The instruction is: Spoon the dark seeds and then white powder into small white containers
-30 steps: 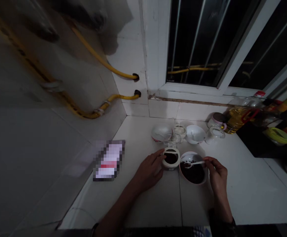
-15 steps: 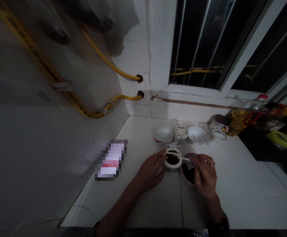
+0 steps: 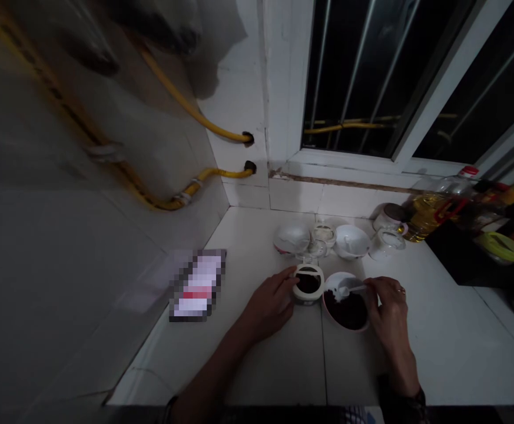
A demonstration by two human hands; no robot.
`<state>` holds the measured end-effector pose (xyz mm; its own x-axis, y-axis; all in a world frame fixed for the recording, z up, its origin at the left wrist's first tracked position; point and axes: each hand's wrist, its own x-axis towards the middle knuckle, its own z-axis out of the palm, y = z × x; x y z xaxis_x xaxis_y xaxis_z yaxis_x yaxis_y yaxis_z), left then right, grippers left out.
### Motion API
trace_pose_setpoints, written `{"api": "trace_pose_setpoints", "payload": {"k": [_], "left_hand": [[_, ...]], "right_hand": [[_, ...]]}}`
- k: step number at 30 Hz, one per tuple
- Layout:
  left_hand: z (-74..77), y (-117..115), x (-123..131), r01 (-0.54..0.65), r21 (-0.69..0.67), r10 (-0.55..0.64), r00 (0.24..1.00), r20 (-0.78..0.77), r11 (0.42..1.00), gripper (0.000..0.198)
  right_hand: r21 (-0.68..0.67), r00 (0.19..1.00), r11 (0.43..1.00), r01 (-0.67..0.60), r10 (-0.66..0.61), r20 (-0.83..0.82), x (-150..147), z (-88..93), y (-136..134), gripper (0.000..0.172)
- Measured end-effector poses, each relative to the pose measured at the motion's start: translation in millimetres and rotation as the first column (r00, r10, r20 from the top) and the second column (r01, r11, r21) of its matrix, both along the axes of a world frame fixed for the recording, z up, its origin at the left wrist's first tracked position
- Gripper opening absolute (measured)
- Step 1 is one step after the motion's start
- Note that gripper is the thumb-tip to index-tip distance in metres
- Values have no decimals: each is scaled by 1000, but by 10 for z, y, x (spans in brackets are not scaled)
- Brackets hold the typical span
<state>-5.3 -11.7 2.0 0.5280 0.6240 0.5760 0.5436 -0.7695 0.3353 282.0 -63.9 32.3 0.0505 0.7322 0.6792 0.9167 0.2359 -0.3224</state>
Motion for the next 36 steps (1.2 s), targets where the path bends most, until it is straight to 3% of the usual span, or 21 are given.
{"api": "trace_pose_setpoints", "payload": {"k": [4, 7, 14, 31, 36], "left_hand": [[41, -6, 0, -5, 13, 5, 1000, -6, 1000, 44], [57, -7, -5, 1, 3, -1, 1000, -9, 1000, 45], [34, -7, -7, -7, 5, 7, 1000, -3, 1000, 45], [33, -13, -10, 0, -27, 1, 1000, 7, 1000, 47], [45, -9, -5, 8, -14, -7, 1000, 9, 1000, 45]], "right_hand": [[-148, 987, 985, -87, 65, -148, -68, -68, 20, 20], [-227, 945, 969, -98, 20, -325, -138, -67, 11, 19], [-245, 822, 967, -73, -81, -563, -138, -67, -4, 24], [-181, 771, 983, 7, -121, -625, -110, -107, -23, 26], [-150, 799, 988, 40, -122, -589, -126, -93, -28, 25]]}}
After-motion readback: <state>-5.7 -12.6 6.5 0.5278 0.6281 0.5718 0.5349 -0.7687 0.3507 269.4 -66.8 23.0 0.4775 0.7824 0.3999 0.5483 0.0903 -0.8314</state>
